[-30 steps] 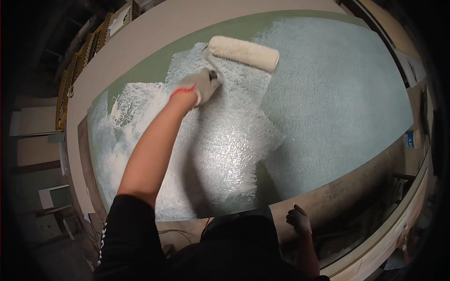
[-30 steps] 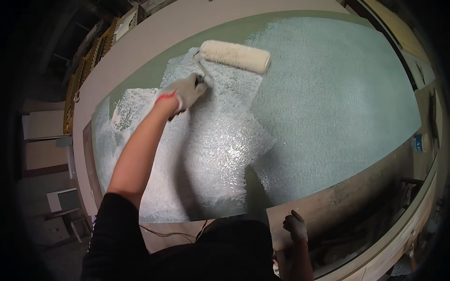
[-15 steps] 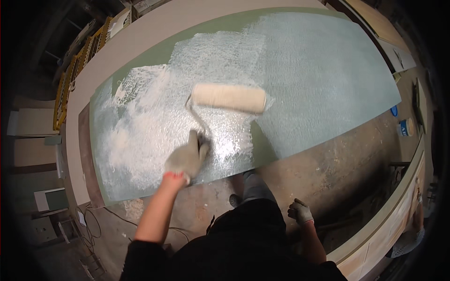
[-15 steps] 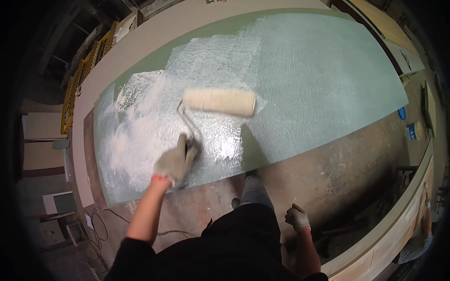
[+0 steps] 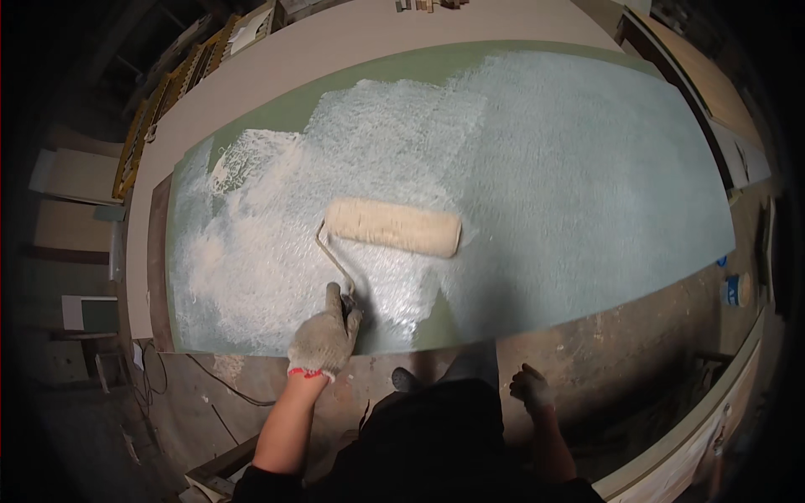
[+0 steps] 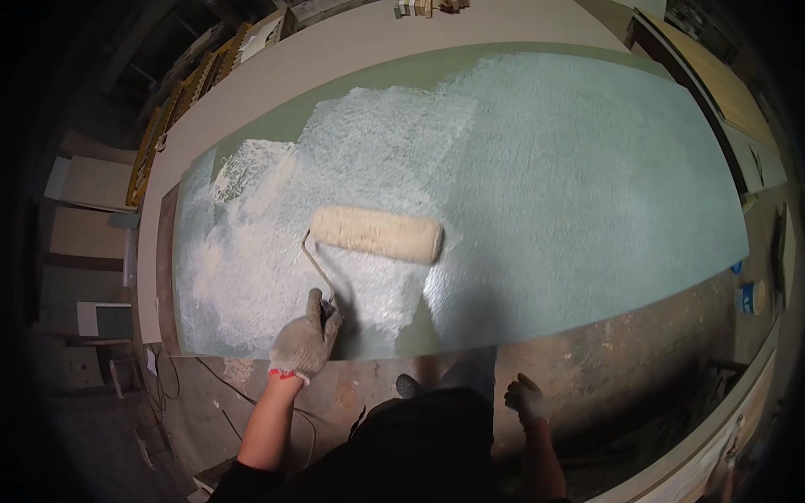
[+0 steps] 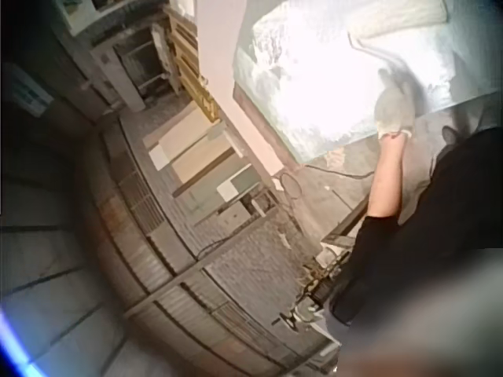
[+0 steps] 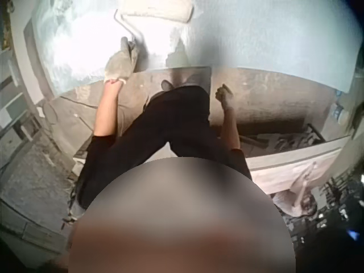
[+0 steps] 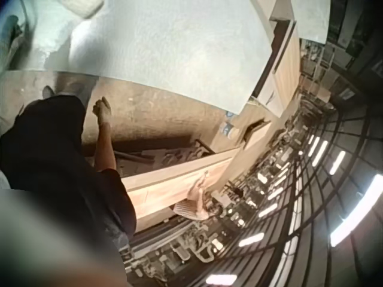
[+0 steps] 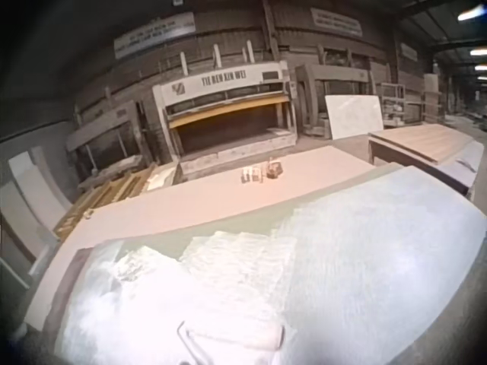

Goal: Applying a liquid coating to a flat wooden panel using a paint roller.

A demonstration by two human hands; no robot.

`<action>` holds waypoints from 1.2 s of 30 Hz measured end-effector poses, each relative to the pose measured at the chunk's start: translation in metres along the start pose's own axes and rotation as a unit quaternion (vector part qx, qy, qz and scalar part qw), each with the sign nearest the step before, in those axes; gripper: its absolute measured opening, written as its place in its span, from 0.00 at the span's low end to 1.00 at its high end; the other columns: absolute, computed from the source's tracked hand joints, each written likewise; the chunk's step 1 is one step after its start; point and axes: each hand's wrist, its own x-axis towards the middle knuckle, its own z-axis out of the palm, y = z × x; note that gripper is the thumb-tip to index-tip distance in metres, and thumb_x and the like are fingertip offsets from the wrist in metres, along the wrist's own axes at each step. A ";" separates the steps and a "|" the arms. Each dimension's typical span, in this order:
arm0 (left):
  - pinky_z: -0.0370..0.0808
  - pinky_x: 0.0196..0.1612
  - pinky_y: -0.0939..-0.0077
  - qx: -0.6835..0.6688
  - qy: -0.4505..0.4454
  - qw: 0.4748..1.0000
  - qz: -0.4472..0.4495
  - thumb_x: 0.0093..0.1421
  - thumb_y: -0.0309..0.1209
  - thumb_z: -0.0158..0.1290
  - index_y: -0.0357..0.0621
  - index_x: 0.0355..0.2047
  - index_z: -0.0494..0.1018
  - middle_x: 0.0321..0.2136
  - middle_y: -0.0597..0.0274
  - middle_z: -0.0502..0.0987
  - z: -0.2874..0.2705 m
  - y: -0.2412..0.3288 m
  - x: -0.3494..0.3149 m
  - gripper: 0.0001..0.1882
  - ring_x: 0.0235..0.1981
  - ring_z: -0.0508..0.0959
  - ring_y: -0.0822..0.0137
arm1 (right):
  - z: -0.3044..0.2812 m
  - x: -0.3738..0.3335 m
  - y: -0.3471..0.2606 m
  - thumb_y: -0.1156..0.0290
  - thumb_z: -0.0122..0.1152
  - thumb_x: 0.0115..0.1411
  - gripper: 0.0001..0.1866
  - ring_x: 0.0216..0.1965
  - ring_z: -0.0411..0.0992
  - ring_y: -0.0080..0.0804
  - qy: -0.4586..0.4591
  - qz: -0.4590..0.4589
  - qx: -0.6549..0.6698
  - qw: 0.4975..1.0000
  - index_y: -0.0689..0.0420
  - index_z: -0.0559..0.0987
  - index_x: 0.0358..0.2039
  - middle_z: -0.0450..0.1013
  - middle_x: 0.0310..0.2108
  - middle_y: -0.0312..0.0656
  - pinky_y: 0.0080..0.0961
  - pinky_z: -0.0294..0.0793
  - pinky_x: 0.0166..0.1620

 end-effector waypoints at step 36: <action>0.76 0.48 0.50 -0.271 -0.032 0.961 -0.043 0.69 0.49 0.50 0.43 0.62 0.63 0.44 0.39 0.80 0.084 0.087 -0.148 0.29 0.41 0.81 0.37 | 0.054 -0.123 -0.156 0.64 0.64 0.67 0.21 0.44 0.80 0.27 -0.269 -0.043 -0.607 0.746 0.56 0.80 0.58 0.83 0.42 0.41 0.29 0.78 0.50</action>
